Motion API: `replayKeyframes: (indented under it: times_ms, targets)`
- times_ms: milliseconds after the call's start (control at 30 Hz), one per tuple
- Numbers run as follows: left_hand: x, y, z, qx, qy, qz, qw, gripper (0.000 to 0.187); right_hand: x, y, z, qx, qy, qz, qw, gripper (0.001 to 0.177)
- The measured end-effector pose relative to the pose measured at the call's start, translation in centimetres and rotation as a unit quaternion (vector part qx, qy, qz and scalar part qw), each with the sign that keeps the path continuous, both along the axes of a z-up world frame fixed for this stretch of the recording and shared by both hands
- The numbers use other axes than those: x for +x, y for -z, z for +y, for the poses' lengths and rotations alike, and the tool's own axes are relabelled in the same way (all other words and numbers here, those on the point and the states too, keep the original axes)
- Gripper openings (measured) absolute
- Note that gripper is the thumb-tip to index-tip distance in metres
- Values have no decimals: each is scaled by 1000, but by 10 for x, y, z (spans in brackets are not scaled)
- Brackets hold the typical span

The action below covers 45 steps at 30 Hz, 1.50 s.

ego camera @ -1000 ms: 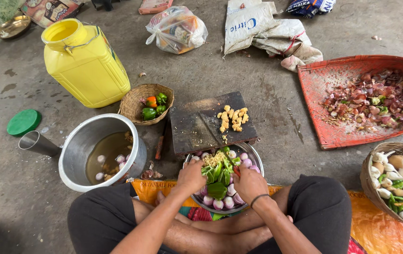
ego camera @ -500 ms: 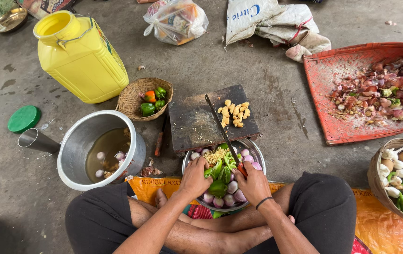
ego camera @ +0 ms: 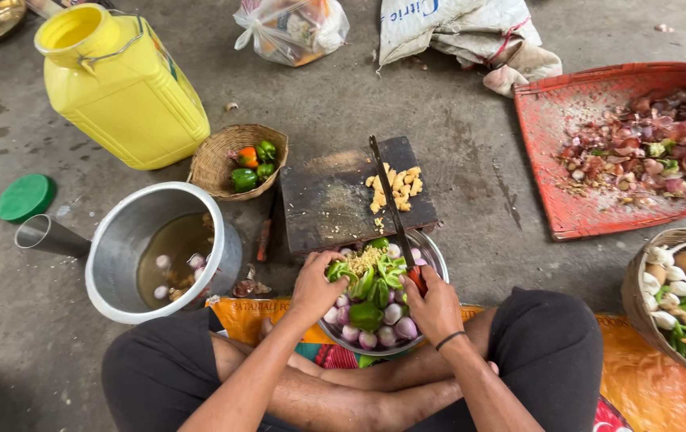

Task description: The person chops ginger on a wooden board and adds the chopped pieces into a metal bowl containing sliced onions and green peppers.

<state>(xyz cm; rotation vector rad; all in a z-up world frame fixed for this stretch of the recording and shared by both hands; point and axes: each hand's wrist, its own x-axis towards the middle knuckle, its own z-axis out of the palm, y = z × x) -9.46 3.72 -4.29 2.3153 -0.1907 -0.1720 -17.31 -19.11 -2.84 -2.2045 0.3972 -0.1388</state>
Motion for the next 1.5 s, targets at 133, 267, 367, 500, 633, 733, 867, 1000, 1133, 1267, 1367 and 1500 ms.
replayKeyframes:
  times_ms: [133,267,367,500,633,733,867,1000,1133,1267,1367,1500]
  targets:
    - [-1,12,-1,-3,-26,13,1000,38,1,-2,-1,17,-5,9,1000,35]
    - [-5,22,7,6,-8,-1,1000,39,1,-2,0,19,-5,29,999,36]
    - [-7,16,4,81,13,33,996,41,3,-1,0,0,-10,17,1000,37]
    - [-15,-2,-6,152,40,-4,988,49,3,-4,0,16,-10,18,1000,36]
    - [-37,-16,-22,135,192,-40,971,44,2,-8,0,36,-7,37,999,35]
    - [-49,-23,-28,145,241,-48,958,47,3,-8,1,31,-10,44,998,36]
    - [-41,-26,-41,109,180,-92,973,44,2,0,2,20,-18,-11,1000,35]
    - [-18,-28,-59,116,164,-140,970,44,2,0,0,12,1,1,1000,33]
    - [27,-19,-76,117,133,-160,971,43,1,-7,-3,61,51,26,996,31]
    - [79,-13,-95,105,51,-135,984,45,6,-10,-4,138,92,21,986,30]
    - [113,-10,-109,112,24,-113,987,52,9,-7,-7,104,79,13,991,32]
    - [140,-1,-125,136,33,-39,989,61,17,-5,-6,124,78,40,988,31]
